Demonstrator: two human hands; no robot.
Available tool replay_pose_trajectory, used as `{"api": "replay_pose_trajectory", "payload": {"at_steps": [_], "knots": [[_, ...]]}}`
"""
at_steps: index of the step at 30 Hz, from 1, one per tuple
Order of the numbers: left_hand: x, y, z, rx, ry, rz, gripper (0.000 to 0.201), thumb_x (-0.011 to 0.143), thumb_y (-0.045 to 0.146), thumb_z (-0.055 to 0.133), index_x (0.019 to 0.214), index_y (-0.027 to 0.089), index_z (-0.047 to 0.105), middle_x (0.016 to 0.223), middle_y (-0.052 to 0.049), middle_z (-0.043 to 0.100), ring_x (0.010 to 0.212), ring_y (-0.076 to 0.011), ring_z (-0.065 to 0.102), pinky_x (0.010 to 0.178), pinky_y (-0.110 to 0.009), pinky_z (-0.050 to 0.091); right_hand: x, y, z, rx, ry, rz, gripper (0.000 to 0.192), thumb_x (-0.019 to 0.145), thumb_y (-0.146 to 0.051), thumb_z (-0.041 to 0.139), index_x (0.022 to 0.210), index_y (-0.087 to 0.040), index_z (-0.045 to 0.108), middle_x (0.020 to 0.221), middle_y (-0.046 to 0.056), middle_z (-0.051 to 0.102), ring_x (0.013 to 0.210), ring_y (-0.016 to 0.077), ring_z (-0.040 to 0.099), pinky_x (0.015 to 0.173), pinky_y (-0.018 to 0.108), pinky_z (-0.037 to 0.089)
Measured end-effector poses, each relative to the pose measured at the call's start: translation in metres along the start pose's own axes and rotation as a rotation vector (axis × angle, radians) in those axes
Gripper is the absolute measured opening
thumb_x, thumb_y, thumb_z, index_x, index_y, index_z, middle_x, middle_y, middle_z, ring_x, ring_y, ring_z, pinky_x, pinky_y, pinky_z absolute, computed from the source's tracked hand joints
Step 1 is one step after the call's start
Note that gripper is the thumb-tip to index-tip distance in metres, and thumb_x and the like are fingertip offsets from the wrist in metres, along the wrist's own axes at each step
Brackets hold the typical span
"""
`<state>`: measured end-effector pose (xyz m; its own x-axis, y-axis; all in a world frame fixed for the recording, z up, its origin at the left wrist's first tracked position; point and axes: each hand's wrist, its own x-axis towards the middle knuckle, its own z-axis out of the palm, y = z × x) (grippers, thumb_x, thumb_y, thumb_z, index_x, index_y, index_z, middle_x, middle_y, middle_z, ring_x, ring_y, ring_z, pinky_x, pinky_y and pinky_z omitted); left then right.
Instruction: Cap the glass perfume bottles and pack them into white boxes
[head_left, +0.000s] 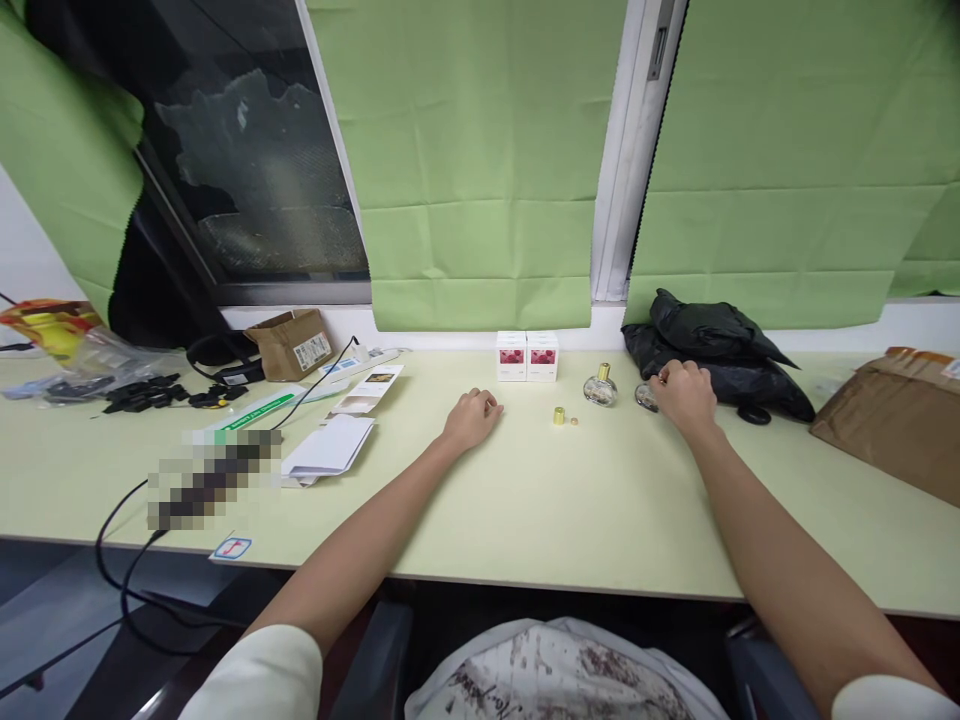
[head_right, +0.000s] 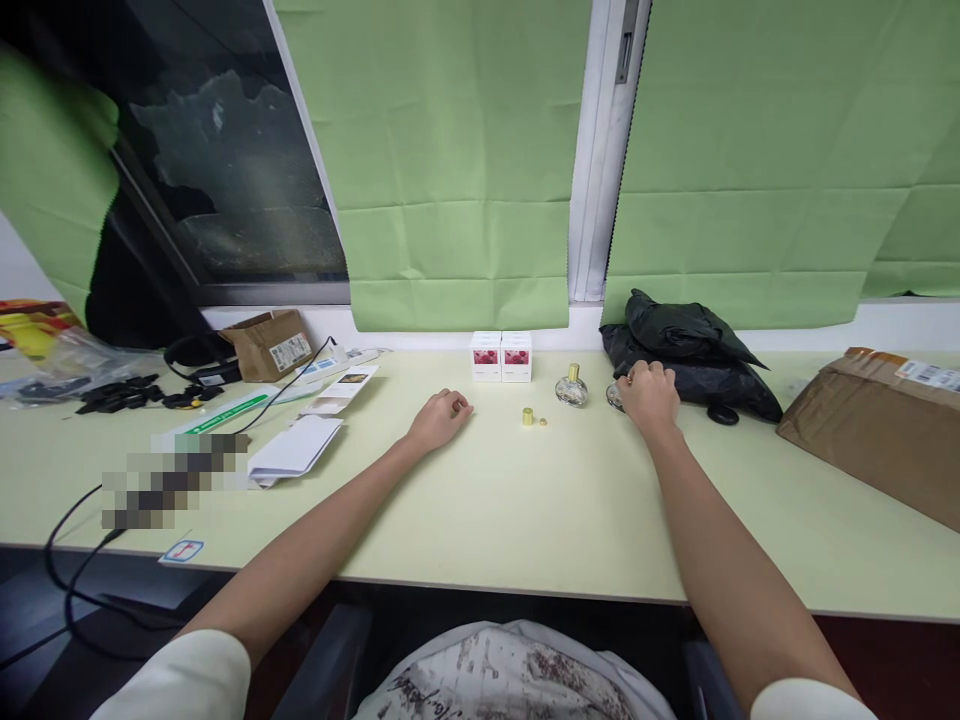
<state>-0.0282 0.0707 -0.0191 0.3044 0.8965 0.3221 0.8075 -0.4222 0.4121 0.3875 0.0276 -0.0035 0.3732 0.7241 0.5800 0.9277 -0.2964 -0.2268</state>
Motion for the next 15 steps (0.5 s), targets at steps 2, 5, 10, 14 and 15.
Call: {"api": "replay_pose_trajectory", "payload": {"at_steps": [2, 5, 10, 14, 15], "knots": [[0.0, 0.0, 0.0, 0.005, -0.004, 0.002, 0.022, 0.102, 0.041, 0.055, 0.103, 0.022, 0.068, 0.11, -0.009, 0.066, 0.108, -0.0258, 0.062, 0.087, -0.036, 0.05, 0.0, 0.0, 0.001, -0.001, 0.005, -0.013, 0.026, 0.094, -0.033, 0.052, 0.1, -0.015, 0.07, 0.11, 0.019, 0.065, 0.101, 0.0326, 0.052, 0.077, 0.04, 0.041], [0.0, 0.001, -0.001, 0.007, -0.008, 0.002, 0.022, 0.102, 0.04, 0.055, 0.103, 0.022, 0.067, 0.11, -0.009, 0.066, 0.108, -0.0259, 0.062, 0.086, -0.036, 0.05, 0.001, 0.002, 0.003, 0.008, 0.018, -0.025, 0.024, 0.096, -0.034, 0.052, 0.098, -0.016, 0.069, 0.11, 0.019, 0.065, 0.101, 0.0329, 0.052, 0.078, 0.04, 0.041], [0.0, 0.002, -0.001, -0.002, -0.019, -0.01, 0.024, 0.102, 0.041, 0.054, 0.104, 0.022, 0.068, 0.111, -0.009, 0.066, 0.108, -0.0267, 0.061, 0.085, -0.037, 0.05, 0.002, 0.008, 0.008, 0.039, 0.02, -0.034, 0.02, 0.097, -0.034, 0.056, 0.102, -0.017, 0.066, 0.112, 0.018, 0.063, 0.104, 0.0325, 0.051, 0.082, 0.04, 0.041], [0.0, 0.001, 0.0, 0.003, -0.012, 0.003, 0.023, 0.102, 0.041, 0.054, 0.104, 0.022, 0.068, 0.11, -0.009, 0.066, 0.109, -0.0268, 0.061, 0.087, -0.037, 0.05, 0.002, 0.009, 0.011, 0.034, 0.024, -0.039, 0.019, 0.098, -0.033, 0.055, 0.103, -0.017, 0.065, 0.114, 0.019, 0.062, 0.105, 0.0329, 0.05, 0.082, 0.039, 0.041], [0.0, 0.001, 0.0, 0.004, -0.01, 0.008, 0.023, 0.102, 0.041, 0.055, 0.104, 0.022, 0.068, 0.11, -0.009, 0.065, 0.108, -0.0267, 0.061, 0.087, -0.037, 0.05, 0.001, 0.008, 0.011, 0.028, 0.029, -0.045, 0.019, 0.099, -0.033, 0.054, 0.103, -0.017, 0.065, 0.114, 0.019, 0.062, 0.105, 0.0331, 0.05, 0.082, 0.04, 0.041]]}}
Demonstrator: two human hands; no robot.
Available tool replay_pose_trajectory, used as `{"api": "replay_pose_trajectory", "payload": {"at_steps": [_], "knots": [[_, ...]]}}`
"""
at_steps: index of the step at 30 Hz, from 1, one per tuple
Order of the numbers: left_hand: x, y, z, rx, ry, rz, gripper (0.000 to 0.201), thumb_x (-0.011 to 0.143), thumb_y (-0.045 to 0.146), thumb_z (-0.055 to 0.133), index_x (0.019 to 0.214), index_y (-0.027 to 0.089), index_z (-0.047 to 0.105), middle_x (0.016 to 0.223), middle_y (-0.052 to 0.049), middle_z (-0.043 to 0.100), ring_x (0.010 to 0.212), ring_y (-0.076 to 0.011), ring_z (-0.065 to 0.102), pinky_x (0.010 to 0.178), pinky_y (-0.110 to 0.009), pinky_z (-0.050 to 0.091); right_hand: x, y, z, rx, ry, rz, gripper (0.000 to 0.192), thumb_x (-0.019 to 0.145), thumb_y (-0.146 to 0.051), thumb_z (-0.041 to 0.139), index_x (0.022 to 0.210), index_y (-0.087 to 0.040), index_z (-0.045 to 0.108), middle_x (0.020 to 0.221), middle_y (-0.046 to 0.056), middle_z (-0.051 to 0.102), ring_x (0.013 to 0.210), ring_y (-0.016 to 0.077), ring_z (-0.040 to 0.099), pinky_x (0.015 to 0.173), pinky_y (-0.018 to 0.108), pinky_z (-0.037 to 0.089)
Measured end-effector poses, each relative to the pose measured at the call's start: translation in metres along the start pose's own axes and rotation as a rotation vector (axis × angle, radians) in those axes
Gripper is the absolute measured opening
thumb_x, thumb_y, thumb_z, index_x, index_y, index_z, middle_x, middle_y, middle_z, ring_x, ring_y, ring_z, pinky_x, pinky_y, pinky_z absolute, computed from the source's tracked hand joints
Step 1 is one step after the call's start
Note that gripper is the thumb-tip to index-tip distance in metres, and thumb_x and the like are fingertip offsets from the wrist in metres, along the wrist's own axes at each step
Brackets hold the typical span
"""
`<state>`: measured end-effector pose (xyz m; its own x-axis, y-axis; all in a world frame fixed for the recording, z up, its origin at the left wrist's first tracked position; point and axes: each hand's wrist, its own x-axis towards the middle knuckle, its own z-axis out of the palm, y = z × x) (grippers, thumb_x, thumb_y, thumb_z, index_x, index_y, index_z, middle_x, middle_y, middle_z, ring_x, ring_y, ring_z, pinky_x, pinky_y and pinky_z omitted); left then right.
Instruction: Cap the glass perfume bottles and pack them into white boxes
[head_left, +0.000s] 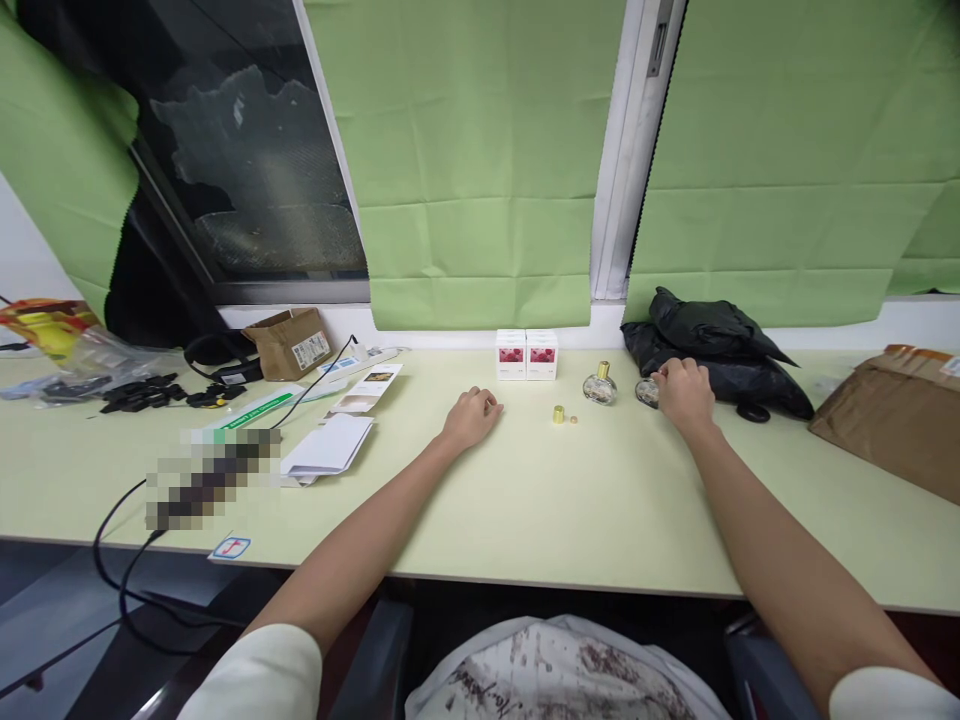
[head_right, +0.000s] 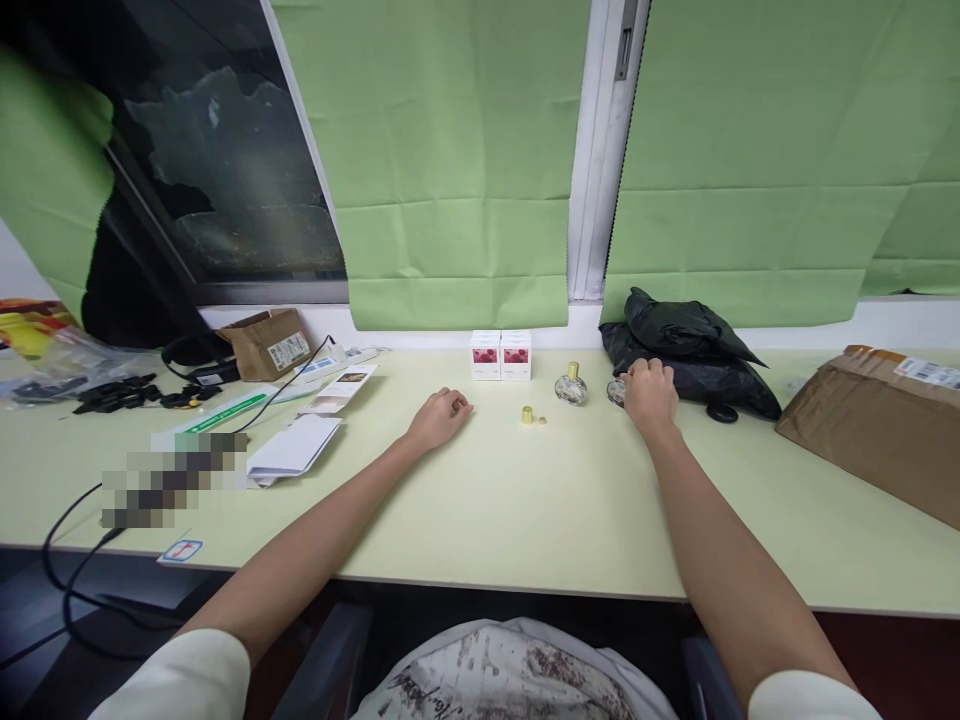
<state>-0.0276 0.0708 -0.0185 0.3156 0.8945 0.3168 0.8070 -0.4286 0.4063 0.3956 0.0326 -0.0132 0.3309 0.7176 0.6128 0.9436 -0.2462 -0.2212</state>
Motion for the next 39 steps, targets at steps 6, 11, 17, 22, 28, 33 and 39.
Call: {"api": "replay_pose_trajectory", "payload": {"at_steps": [6, 11, 17, 22, 28, 33, 39], "knots": [[0.0, -0.001, 0.0, 0.002, -0.008, 0.01, 0.02, 0.098, 0.041, 0.061, 0.105, 0.022, 0.067, 0.111, -0.008, 0.065, 0.106, -0.0259, 0.062, 0.086, -0.036, 0.05, -0.003, -0.009, -0.013, 0.072, 0.075, 0.016, 0.018, 0.096, -0.033, 0.055, 0.102, -0.018, 0.062, 0.113, 0.019, 0.06, 0.105, 0.0341, 0.051, 0.083, 0.042, 0.043], [0.0, -0.002, 0.0, 0.008, -0.02, 0.005, 0.022, 0.096, 0.041, 0.065, 0.107, 0.023, 0.067, 0.11, -0.008, 0.065, 0.107, -0.0258, 0.062, 0.086, -0.036, 0.051, -0.004, -0.04, -0.03, 0.38, 0.232, -0.148, 0.017, 0.1, -0.031, 0.048, 0.105, -0.02, 0.06, 0.107, 0.012, 0.062, 0.098, 0.0266, 0.057, 0.086, 0.038, 0.045], [0.0, -0.002, 0.0, 0.011, -0.005, 0.01, 0.023, 0.098, 0.042, 0.062, 0.106, 0.022, 0.068, 0.109, -0.008, 0.065, 0.107, -0.0261, 0.062, 0.088, -0.037, 0.051, -0.027, -0.092, -0.025, 0.559, -0.381, -0.557, 0.014, 0.095, -0.033, 0.059, 0.105, -0.023, 0.064, 0.098, 0.004, 0.071, 0.079, 0.0202, 0.061, 0.075, 0.034, 0.045], [0.001, -0.003, 0.001, 0.008, -0.001, 0.015, 0.022, 0.098, 0.042, 0.061, 0.105, 0.022, 0.068, 0.109, -0.008, 0.065, 0.106, -0.0257, 0.063, 0.088, -0.036, 0.051, -0.04, -0.098, -0.011, 0.51, -0.501, -0.625, 0.013, 0.089, -0.022, 0.063, 0.102, -0.022, 0.063, 0.104, 0.006, 0.07, 0.091, 0.0225, 0.062, 0.081, 0.034, 0.044], [0.0, -0.002, 0.001, 0.009, -0.01, 0.012, 0.023, 0.099, 0.043, 0.06, 0.105, 0.022, 0.068, 0.11, -0.008, 0.065, 0.105, -0.0255, 0.063, 0.085, -0.035, 0.051, -0.041, -0.096, -0.004, 0.485, -0.53, -0.651, 0.011, 0.089, -0.015, 0.059, 0.097, -0.022, 0.06, 0.099, 0.005, 0.07, 0.091, 0.0225, 0.061, 0.081, 0.033, 0.044], [0.0, -0.001, 0.0, 0.014, -0.006, 0.021, 0.023, 0.099, 0.041, 0.06, 0.106, 0.021, 0.068, 0.111, -0.009, 0.065, 0.106, -0.0261, 0.063, 0.087, -0.037, 0.05, -0.03, -0.08, -0.013, 0.219, -0.618, -0.511, 0.019, 0.085, -0.011, 0.061, 0.1, -0.022, 0.062, 0.1, 0.006, 0.072, 0.088, 0.0219, 0.064, 0.073, 0.03, 0.043], [-0.001, 0.001, 0.0, 0.019, -0.026, 0.022, 0.025, 0.099, 0.043, 0.058, 0.106, 0.021, 0.068, 0.112, -0.009, 0.065, 0.104, -0.0264, 0.063, 0.085, -0.037, 0.051, -0.013, -0.043, -0.029, -0.106, -0.7, -0.219, 0.015, 0.085, -0.011, 0.062, 0.097, -0.016, 0.069, 0.105, 0.017, 0.072, 0.095, 0.0292, 0.069, 0.078, 0.035, 0.047]]}}
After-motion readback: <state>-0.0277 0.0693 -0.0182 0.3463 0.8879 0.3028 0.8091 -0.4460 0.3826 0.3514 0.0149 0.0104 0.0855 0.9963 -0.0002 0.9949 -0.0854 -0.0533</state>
